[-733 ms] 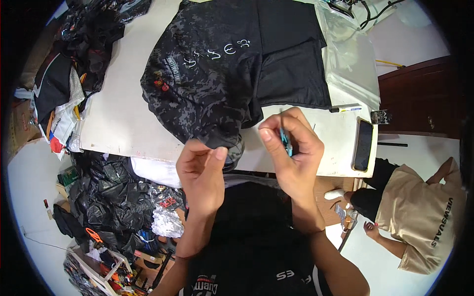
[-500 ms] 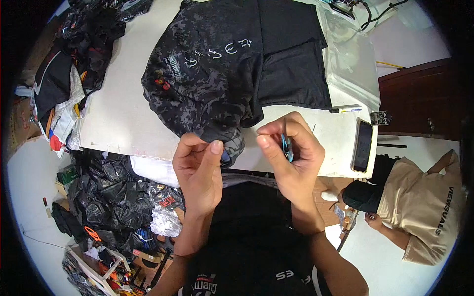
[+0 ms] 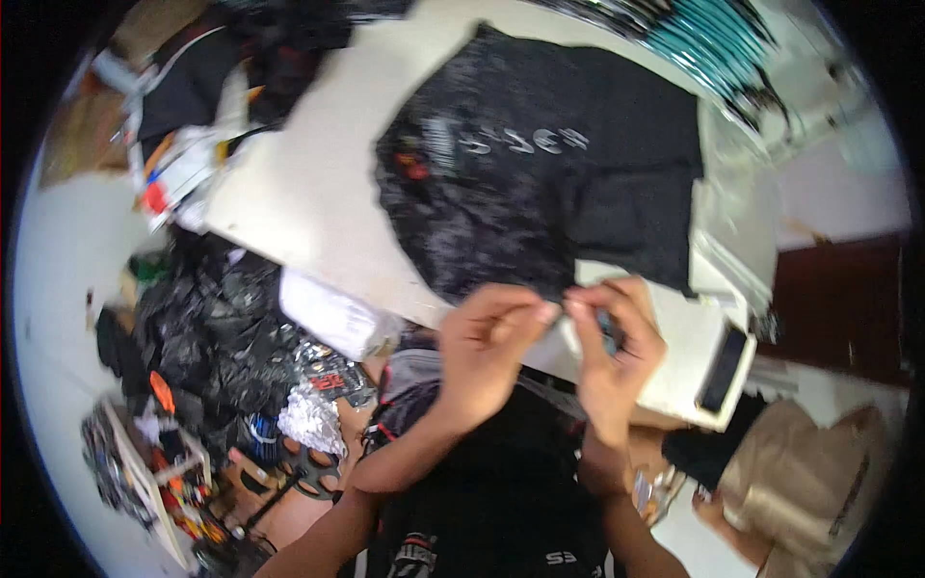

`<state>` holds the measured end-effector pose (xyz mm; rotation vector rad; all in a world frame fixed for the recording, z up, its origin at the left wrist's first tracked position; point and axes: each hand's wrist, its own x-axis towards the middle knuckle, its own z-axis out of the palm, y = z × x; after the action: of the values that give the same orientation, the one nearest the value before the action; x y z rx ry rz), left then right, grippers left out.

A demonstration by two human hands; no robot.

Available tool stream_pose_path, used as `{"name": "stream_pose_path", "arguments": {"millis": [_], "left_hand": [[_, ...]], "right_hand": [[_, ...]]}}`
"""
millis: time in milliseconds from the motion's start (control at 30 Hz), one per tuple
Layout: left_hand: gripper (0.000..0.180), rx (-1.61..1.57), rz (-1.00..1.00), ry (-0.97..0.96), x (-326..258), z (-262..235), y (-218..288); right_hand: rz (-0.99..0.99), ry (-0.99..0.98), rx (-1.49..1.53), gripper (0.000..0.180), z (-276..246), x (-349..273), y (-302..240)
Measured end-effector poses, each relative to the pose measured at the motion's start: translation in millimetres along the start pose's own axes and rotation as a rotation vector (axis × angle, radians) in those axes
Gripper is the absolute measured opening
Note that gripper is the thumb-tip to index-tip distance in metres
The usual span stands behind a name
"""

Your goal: The recorder is using scissors to trim loose threads and labels from black athletic clothing.

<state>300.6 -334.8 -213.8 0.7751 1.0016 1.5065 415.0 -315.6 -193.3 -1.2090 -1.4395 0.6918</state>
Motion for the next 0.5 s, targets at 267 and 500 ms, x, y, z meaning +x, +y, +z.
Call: {"name": "stream_pose_path", "arguments": {"millis": [267, 500], "left_hand": [[0.009, -0.082, -0.003, 0.117, 4, 9, 7], [0.010, -0.119, 0.026, 0.047, 13, 21, 1]], "right_hand": [[0.151, 0.104, 0.211, 0.007, 2, -9, 0], [0.072, 0.105, 0.263, 0.029, -16, -8, -2]]}}
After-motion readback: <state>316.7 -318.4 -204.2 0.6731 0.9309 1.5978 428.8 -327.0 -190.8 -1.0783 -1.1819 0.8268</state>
